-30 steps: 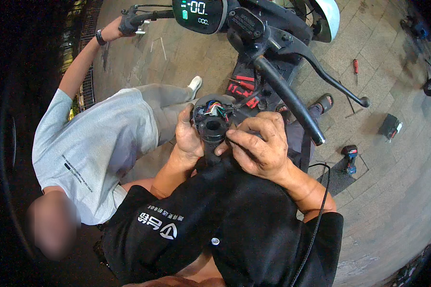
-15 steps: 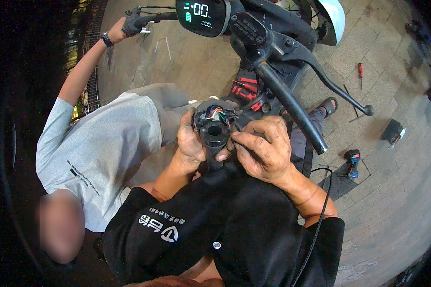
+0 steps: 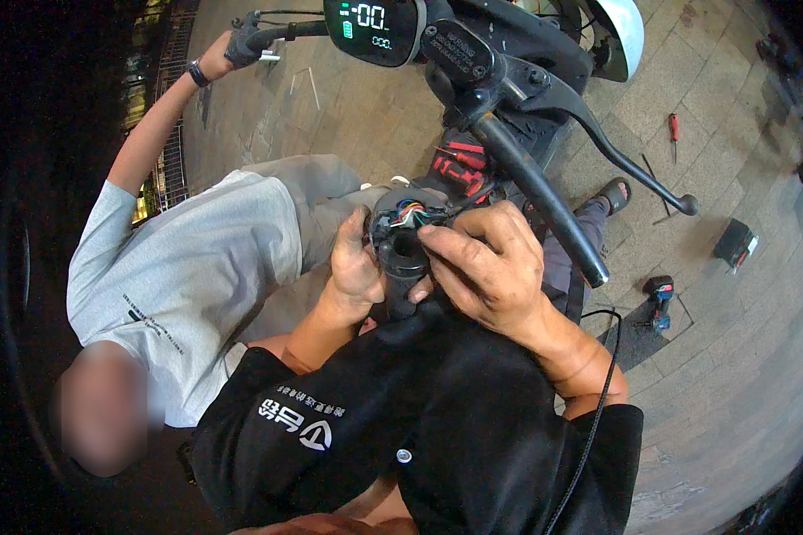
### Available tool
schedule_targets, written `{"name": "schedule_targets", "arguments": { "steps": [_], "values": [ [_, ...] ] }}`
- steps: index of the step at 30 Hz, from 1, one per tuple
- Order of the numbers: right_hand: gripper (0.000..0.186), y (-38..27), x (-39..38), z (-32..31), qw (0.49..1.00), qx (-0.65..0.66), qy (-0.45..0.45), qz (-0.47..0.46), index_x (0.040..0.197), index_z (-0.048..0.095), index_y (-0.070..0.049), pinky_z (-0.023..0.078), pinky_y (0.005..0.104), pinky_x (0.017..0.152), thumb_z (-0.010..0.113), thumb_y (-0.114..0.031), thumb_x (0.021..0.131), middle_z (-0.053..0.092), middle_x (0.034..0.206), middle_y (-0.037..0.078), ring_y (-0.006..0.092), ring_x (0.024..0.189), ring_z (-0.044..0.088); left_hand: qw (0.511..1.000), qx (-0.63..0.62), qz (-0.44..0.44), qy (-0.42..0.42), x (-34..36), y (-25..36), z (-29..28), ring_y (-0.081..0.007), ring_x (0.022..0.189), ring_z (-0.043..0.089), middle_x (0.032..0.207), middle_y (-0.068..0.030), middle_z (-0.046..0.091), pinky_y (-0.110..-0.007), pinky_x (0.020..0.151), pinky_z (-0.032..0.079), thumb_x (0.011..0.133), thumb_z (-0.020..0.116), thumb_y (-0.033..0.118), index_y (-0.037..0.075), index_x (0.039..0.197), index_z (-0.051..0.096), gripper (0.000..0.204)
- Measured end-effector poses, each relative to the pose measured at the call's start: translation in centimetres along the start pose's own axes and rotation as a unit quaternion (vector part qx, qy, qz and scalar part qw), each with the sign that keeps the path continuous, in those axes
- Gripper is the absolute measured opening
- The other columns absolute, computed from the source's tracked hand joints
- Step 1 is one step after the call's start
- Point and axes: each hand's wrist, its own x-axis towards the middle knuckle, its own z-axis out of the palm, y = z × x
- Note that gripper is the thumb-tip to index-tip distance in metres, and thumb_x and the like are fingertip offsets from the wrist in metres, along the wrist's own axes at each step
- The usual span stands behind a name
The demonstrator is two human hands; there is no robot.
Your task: The person uses red-handled shears to cut wires on an electric scooter's handlebar assembly, then retrieves an orange glue gun and plugs it in. The scooter's digital display is visible throughout.
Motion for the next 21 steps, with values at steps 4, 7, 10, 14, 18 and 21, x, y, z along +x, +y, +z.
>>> {"name": "schedule_targets", "arguments": {
  "steps": [4, 7, 10, 14, 18, 21],
  "values": [
    [0.036, -0.1, 0.5, -0.2, 0.999, -0.013, -0.041, -0.017, 0.099, 0.067, -0.008, 0.045, 0.0328, 0.055, 0.076, -0.003, 0.064, 0.054, 0.071, 0.005, 0.0223, 0.061, 0.055, 1.0, -0.008, -0.001, 0.016, -0.7, -0.8, -0.1, -0.0278, 0.072, 0.064, 0.109, -0.0157, 0.062, -0.038, 0.049, 0.052, 0.091, 0.033, 0.065, 0.004, 0.131, 0.045, 0.074],
    [0.03, -0.4, 1.1, -0.7, 0.997, -0.034, -0.073, -0.007, 0.097, 0.066, -0.008, 0.045, 0.0339, 0.053, 0.075, -0.007, 0.068, 0.053, 0.068, 0.006, 0.0236, 0.059, 0.055, 1.0, -0.017, -0.024, -0.001, -1.0, -0.8, 0.6, -0.0274, 0.074, 0.065, 0.104, -0.0136, 0.063, -0.037, 0.05, 0.053, 0.095, 0.031, 0.06, 0.007, 0.128, 0.048, 0.065],
    [0.023, -0.8, 1.5, -0.9, 0.994, -0.053, -0.092, 0.029, 0.092, 0.065, -0.007, 0.046, 0.0358, 0.053, 0.074, -0.008, 0.071, 0.053, 0.067, 0.007, 0.0257, 0.061, 0.058, 0.999, 0.003, -0.049, 0.01, -1.0, -0.7, 1.1, -0.0302, 0.062, 0.064, 0.093, -0.018, 0.065, -0.036, 0.049, 0.052, 0.095, 0.022, 0.062, 0.007, 0.124, 0.049, 0.068],
    [0.025, -1.5, 1.4, -1.2, 0.994, -0.044, -0.066, 0.075, 0.097, 0.066, -0.008, 0.05, 0.038, 0.058, 0.072, -0.005, 0.072, 0.057, 0.076, 0.008, 0.0289, 0.067, 0.061, 0.998, -0.021, -0.062, 0.005, -1.2, -0.6, 2.3, -0.0298, 0.055, 0.062, 0.086, -0.0202, 0.065, -0.035, 0.045, 0.051, 0.095, 0.02, 0.062, 0.006, 0.121, 0.052, 0.07],
    [0.026, -1.1, 1.1, -1.6, 0.998, -0.04, -0.002, 0.055, 0.097, 0.066, -0.007, 0.053, 0.0378, 0.063, 0.07, 0.0, 0.073, 0.06, 0.092, 0.011, 0.0312, 0.077, 0.064, 0.993, -0.061, -0.094, 0.033, -1.6, 0.2, 3.3, -0.0286, 0.048, 0.059, 0.081, -0.0226, 0.063, -0.035, 0.043, 0.05, 0.095, 0.018, 0.063, 0.008, 0.119, 0.054, 0.069],
    [0.026, -0.8, 0.7, -1.4, 0.998, -0.022, 0.005, 0.058, 0.098, 0.065, -0.006, 0.054, 0.0377, 0.063, 0.07, 0.0, 0.073, 0.061, 0.093, 0.011, 0.0314, 0.078, 0.065, 0.988, -0.102, -0.112, 0.01, -1.6, 0.4, 3.5, -0.0291, 0.049, 0.06, 0.084, -0.0238, 0.062, -0.036, 0.043, 0.05, 0.095, 0.019, 0.064, 0.011, 0.119, 0.055, 0.069]
  ]
}}
